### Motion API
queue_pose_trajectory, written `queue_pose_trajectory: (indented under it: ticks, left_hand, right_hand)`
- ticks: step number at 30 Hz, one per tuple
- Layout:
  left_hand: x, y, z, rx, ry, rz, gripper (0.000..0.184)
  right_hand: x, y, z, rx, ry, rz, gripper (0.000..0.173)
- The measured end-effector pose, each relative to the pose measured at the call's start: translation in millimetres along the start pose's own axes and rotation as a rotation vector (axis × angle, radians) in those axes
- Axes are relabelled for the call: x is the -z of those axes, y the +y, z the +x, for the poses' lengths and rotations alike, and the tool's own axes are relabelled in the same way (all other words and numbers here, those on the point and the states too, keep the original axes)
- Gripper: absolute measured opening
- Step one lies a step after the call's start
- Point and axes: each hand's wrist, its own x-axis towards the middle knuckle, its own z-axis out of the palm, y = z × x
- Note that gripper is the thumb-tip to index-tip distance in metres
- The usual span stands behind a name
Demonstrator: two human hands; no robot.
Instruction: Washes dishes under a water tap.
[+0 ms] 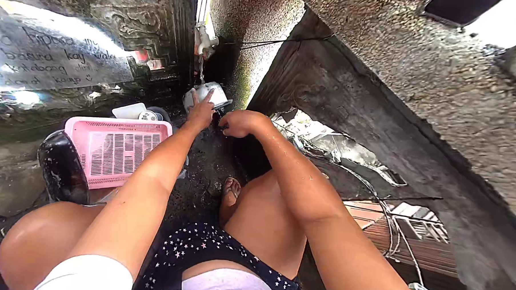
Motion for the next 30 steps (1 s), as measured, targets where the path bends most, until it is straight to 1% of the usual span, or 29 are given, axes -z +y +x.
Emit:
queue_pose_trajectory:
  ticks: [2,4,6,7,8,9,11,12,14,16,18,20,22,25,28,29,30]
  left_hand:
    - [-3,-2,4,0.2,0.103,-0.248,0.039]
    - [-6,-1,4,0.495,0.131,-0.578,0.046]
    - [-15,3,-3,0.797,0.175,-1.042,0.051]
    - [-18,6,-9,0.929,0.198,-1.294,0.052]
    - [-20,10,-15,1.031,0.21,-1.485,0.053]
    - [-24,12,-20,1.102,0.216,-1.621,0.055]
    - [-36,18,-29,1.184,0.205,-1.789,0.059]
    - [-40,23,-32,1.21,0.195,-1.829,0.061]
    - [-48,31,-34,1.222,0.18,-1.734,0.062]
    - [-52,34,-25,1.114,0.212,-1.499,0.056]
    - [-46,35,-13,0.945,0.218,-1.157,0.05]
    - [-33,28,3,0.734,0.164,-0.756,0.052]
    - [-21,19,18,0.501,0.105,-0.475,0.052]
    - [-19,9,28,0.151,0.014,-0.196,0.046]
    - [-28,1,17,-0.152,0.003,0.029,0.027]
    - [-32,-2,11,-0.209,0.007,0.088,0.023]
    - [-35,-2,6,-0.217,0.003,0.129,0.022]
  right_hand:
    - [3,-1,-10,0.003,-0.015,-0.014,0.044]
    - [2,-3,-18,0.03,-0.011,-0.014,0.044]
    - [-2,-3,-23,0.064,-0.002,-0.002,0.044]
    - [-3,-2,-26,0.081,-0.004,0.001,0.044]
    - [-3,-2,-29,0.095,-0.009,0.002,0.044]
    - [-3,0,-32,0.107,-0.009,0.0,0.043]
    - [-4,1,-40,0.121,-0.008,-0.003,0.044]
    - [-4,2,-44,0.13,0.002,-0.006,0.044]
    - [-6,5,-51,0.148,0.031,0.004,0.043]
    - [-8,10,-57,0.162,0.059,0.037,0.043]
    - [-9,16,-65,0.165,0.066,0.06,0.043]
    - [-12,23,-71,0.159,0.085,0.073,0.043]
    - [-14,30,-74,0.16,0.092,0.085,0.045]
    - [-13,36,-79,0.177,0.094,0.097,0.047]
    - [-12,37,-80,0.183,0.086,0.089,0.048]
    - [-12,36,-79,0.184,0.078,0.088,0.048]
    - [-11,36,-78,0.183,0.069,0.09,0.049]
